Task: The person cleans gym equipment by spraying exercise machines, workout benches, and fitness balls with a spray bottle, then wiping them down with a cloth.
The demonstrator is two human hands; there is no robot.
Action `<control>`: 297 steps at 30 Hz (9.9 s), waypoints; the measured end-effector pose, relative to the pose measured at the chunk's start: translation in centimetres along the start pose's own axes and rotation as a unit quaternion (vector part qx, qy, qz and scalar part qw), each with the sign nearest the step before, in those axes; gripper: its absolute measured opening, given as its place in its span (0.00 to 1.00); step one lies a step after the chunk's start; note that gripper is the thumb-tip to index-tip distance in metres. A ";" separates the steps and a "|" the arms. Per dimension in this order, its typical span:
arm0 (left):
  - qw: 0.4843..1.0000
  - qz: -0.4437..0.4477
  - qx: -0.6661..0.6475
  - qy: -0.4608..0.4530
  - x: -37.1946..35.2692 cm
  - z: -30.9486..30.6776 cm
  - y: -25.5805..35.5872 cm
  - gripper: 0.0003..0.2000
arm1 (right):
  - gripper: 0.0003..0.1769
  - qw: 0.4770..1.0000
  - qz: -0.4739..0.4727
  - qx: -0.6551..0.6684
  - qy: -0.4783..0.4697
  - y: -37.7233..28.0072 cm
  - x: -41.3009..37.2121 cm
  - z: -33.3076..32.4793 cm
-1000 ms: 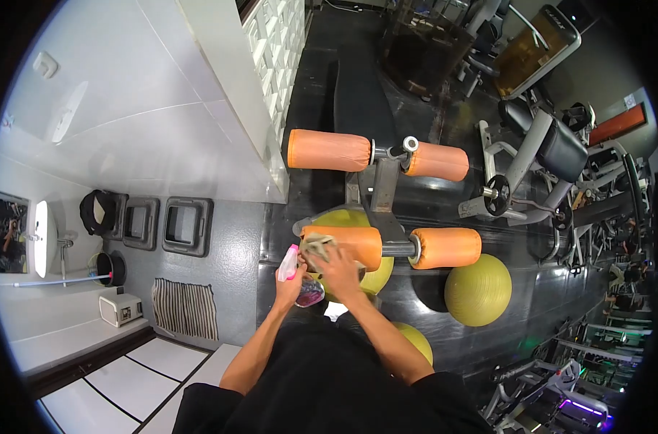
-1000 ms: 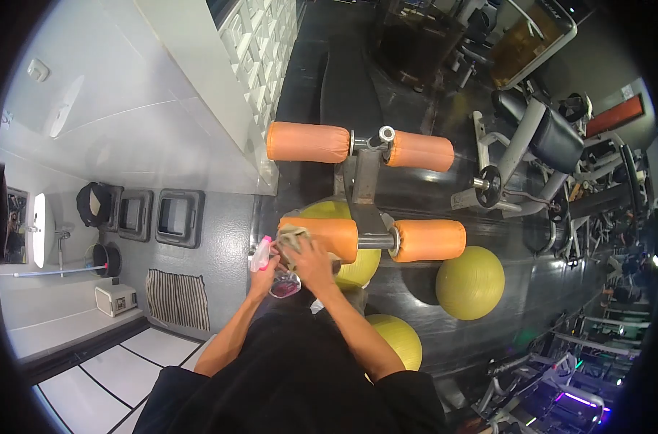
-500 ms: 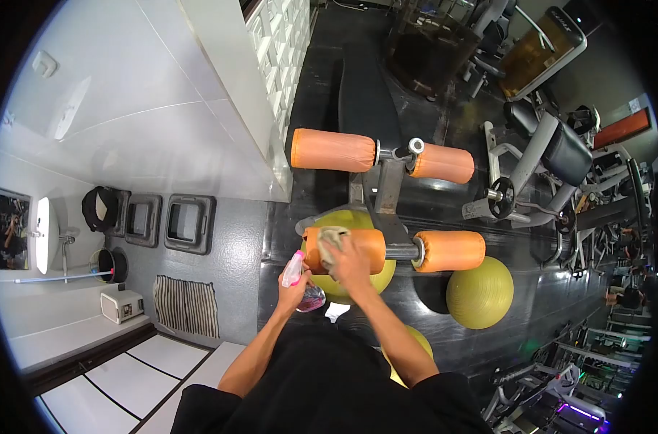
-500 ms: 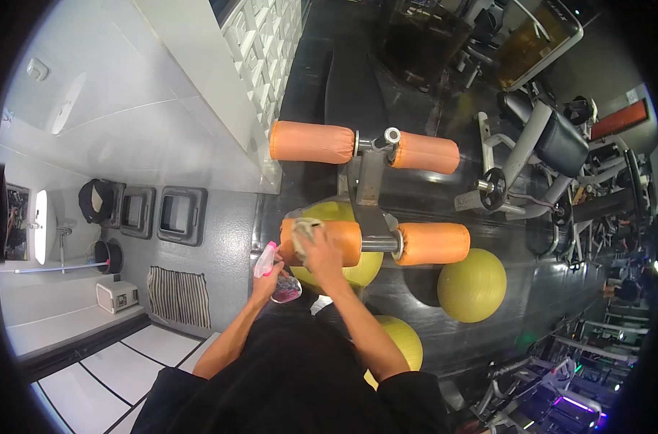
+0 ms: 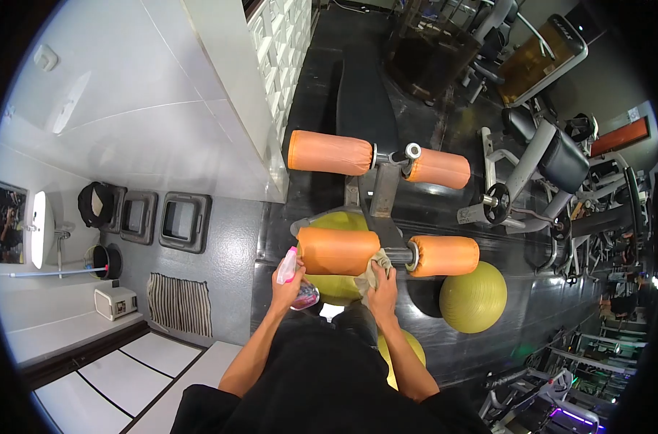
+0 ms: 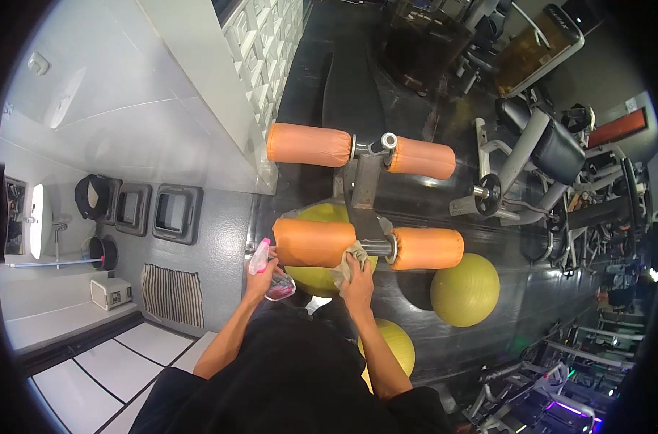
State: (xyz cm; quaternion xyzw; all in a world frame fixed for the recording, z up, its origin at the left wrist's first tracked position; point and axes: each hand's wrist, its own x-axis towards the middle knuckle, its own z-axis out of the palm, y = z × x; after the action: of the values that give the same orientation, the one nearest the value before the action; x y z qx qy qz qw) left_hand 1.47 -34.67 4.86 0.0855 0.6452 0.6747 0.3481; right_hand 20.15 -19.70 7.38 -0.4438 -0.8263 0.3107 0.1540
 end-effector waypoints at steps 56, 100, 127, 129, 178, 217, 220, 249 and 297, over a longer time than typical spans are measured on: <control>0.999 -0.042 -0.011 -0.028 -1.2 -1.8 -1.5 0.08 | 0.28 0.989 -0.039 -0.104 0.099 -4.0 3.4 4.0; 0.998 -0.026 -0.049 -0.019 -2.7 -1.6 -1.7 0.08 | 0.23 0.960 -0.192 -0.185 -0.091 -5.3 9.2 9.1; 1.000 0.001 0.007 -0.021 -1.6 -0.4 -1.3 0.08 | 0.30 0.997 0.021 -0.047 -0.061 -2.2 0.5 -1.2; 1.000 -0.016 -0.006 -0.020 -1.9 -0.5 -1.4 0.07 | 0.30 0.996 -0.023 -0.080 -0.010 -1.6 1.8 -0.7; 0.996 -0.051 -0.048 -0.062 -2.6 -2.0 -2.8 0.20 | 0.22 0.955 -0.211 -0.046 -0.205 -11.2 6.8 7.3; 0.994 -0.074 -0.048 -0.065 -1.2 -2.2 -2.8 0.11 | 0.24 0.979 -0.029 -0.013 -0.199 -2.3 -0.9 -0.6; 0.993 -0.087 -0.004 -0.074 -1.1 -2.7 -3.4 0.12 | 0.26 0.995 -0.012 0.004 -0.100 -2.9 0.3 -1.2; 0.989 -0.112 -0.076 -0.054 -1.3 -2.7 -3.6 0.09 | 0.20 0.975 -0.081 -0.185 -0.087 -4.3 8.7 2.8; 0.998 -0.007 0.034 -0.058 -6.1 1.8 0.1 0.12 | 0.23 0.915 -0.093 -0.158 -0.359 8.7 18.8 2.7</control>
State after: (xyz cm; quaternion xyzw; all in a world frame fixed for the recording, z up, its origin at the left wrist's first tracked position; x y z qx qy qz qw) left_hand 6.99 -36.74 7.28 0.1317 0.6470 0.6439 0.3865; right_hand 13.80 -1.56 -0.68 -0.2425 -0.9018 0.2988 -0.1965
